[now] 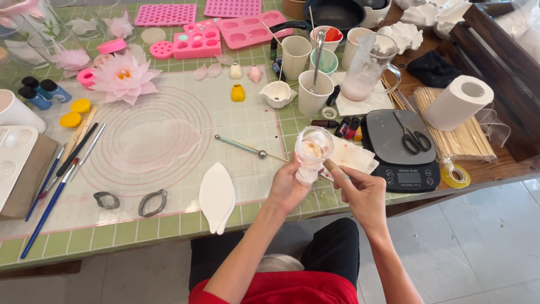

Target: The recorder is cleaning and organizing various candle-making tools and containers on a workbench.

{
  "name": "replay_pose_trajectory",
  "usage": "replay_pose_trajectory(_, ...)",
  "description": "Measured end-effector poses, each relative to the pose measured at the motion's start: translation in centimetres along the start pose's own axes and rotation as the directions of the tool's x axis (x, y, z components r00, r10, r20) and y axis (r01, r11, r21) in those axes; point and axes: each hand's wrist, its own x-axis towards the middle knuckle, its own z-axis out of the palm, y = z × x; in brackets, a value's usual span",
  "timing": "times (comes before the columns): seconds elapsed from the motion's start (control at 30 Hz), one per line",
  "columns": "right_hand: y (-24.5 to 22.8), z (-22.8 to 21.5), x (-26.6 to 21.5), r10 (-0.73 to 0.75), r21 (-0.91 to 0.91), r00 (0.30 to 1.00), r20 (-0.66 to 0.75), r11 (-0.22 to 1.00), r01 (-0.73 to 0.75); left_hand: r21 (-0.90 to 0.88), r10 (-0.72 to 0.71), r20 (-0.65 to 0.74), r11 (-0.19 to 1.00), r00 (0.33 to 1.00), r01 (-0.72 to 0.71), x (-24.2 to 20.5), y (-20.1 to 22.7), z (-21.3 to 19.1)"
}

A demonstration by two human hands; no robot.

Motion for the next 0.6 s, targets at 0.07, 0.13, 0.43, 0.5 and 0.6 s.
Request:
replay_pose_trajectory(0.07,0.1,0.1,0.1,0.0,-0.003,1.0,-0.008,1.0,0.0,-0.005,-0.017,-0.007,1.0,1.0,0.017,-0.3,-0.3,0.0)
replay_pose_trajectory(0.13,0.4,0.1,0.2,0.003,-0.006,1.0,-0.018,1.0,-0.003,-0.012,-0.036,-0.015,0.999,0.999,0.036,-0.7,-0.3,-0.3)
replay_pose_trajectory(0.43,-0.6,-0.7,0.8,-0.027,-0.004,0.999,-0.035,1.0,0.027,0.033,-0.054,-0.077,0.998,0.996,0.057,-2.1,2.8,-0.2)
replay_pose_trajectory(0.5,-0.9,-1.0,0.7,-0.02,-0.022,0.999,-0.043,1.0,0.019,0.043,-0.057,-0.097,0.997,0.994,0.062,-2.0,3.3,-0.2)
replay_pose_trajectory(0.6,-0.5,-1.6,0.8,-0.017,-0.022,0.998,-0.061,1.0,0.015,0.154,-0.049,-0.112,0.986,0.993,0.066,-1.3,5.1,-1.7)
